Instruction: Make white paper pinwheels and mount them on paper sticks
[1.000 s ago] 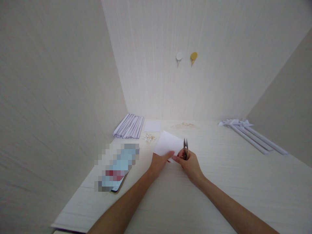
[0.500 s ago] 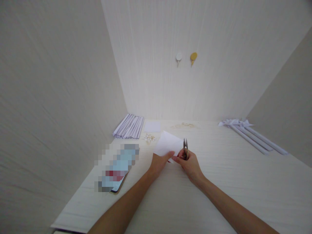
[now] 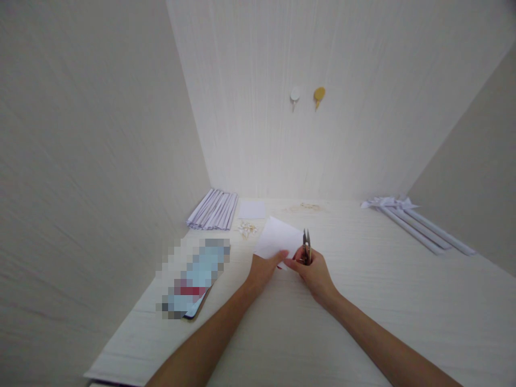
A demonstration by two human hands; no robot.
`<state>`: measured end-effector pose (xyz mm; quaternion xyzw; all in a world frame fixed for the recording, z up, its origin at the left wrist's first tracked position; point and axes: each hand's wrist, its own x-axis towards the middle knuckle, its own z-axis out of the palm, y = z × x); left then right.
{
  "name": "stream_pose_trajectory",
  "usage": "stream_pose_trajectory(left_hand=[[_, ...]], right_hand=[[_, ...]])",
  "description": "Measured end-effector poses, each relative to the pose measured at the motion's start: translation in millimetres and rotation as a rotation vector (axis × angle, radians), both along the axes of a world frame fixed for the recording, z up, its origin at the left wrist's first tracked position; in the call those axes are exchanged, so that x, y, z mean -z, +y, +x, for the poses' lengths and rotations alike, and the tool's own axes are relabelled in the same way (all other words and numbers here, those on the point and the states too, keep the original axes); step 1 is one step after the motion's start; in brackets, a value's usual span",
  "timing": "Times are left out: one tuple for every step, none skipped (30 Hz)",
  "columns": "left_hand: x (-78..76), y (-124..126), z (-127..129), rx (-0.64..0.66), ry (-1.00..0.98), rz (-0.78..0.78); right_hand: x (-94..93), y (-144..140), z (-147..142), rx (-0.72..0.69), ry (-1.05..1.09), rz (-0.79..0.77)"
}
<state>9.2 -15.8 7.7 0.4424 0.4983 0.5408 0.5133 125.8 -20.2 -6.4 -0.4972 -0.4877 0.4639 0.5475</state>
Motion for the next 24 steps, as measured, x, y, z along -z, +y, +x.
stream_pose_trajectory(left_hand=[[-0.2, -0.2, -0.1, -0.005, -0.002, -0.003], [-0.3, -0.4, -0.1, -0.009, -0.005, -0.004], [-0.4, -0.5, -0.3, -0.013, -0.005, -0.008], [-0.4, -0.5, -0.4, -0.016, -0.001, -0.011], [-0.2, -0.5, -0.6, -0.011, 0.003, -0.011], [0.0, -0.3, -0.7, -0.005, 0.006, -0.009], [0.2, -0.2, -0.8, 0.002, 0.006, -0.006], [0.4, 0.0, -0.8, 0.009, 0.004, -0.004], [0.4, 0.0, -0.8, 0.009, -0.001, -0.003], [0.2, 0.0, -0.7, 0.008, -0.006, -0.005], [-0.1, -0.2, -0.6, 0.004, -0.011, -0.005], [-0.6, -0.4, -0.4, 0.0, -0.014, -0.005], [-1.2, -0.7, -0.3, -0.003, -0.015, -0.003], [-1.9, -1.0, -0.1, -0.005, -0.015, 0.0], [-2.4, -1.3, 0.0, -0.003, -0.016, 0.003], [-2.9, -1.5, 0.0, -0.002, -0.019, 0.006], [-3.1, -1.5, 0.0, -0.002, -0.024, 0.007], [-3.2, -1.5, 0.0, -0.001, -0.029, 0.006], [-3.1, -1.5, 0.0, -0.002, -0.035, 0.003], [-3.0, -1.3, 0.0, -0.004, -0.041, 0.002], [-2.9, -1.2, 0.0, -0.006, -0.046, 0.001], [-2.8, -1.1, 0.1, -0.005, -0.049, 0.003], [-2.8, -0.9, 0.2, -0.003, -0.05, 0.008], [-2.9, -0.7, 0.4, -0.002, -0.05, 0.013]], right_hand=[[0.2, -0.1, 0.0, -0.002, 0.0, 0.002], [0.5, -0.2, 0.0, -0.004, -0.002, 0.004], [0.8, -0.3, 0.1, -0.006, -0.003, 0.007], [1.1, -0.3, 0.1, -0.006, -0.005, 0.011], [1.3, -0.3, 0.2, -0.004, -0.007, 0.014], [1.3, -0.3, 0.2, -0.003, -0.006, 0.017], [1.3, -0.3, 0.2, -0.002, -0.005, 0.019], [1.2, -0.2, 0.2, -0.003, -0.003, 0.021], [1.1, 0.0, 0.2, -0.005, -0.001, 0.022], [1.1, 0.1, 0.2, -0.008, 0.0, 0.023], [1.2, 0.3, 0.4, -0.012, 0.001, 0.022], [1.5, 0.5, 0.5, -0.015, -0.001, 0.023], [1.9, 0.7, 0.8, -0.016, -0.003, 0.025], [2.3, 0.9, 1.0, -0.015, -0.006, 0.026], [2.8, 1.0, 1.2, -0.013, -0.009, 0.028], [3.3, 1.1, 1.4, -0.01, -0.012, 0.029], [3.7, 1.2, 1.5, -0.01, -0.015, 0.028], [3.9, 1.2, 1.5, -0.01, -0.017, 0.026], [4.0, 1.1, 1.5, -0.01, -0.018, 0.024], [4.0, 1.1, 1.4, -0.01, -0.019, 0.022], [3.8, 0.9, 1.3, -0.011, -0.018, 0.018], [3.5, 0.8, 1.1, -0.01, -0.016, 0.015], [3.2, 0.7, 1.0, -0.008, -0.013, 0.012], [2.9, 0.7, 1.0, -0.007, -0.01, 0.009]])
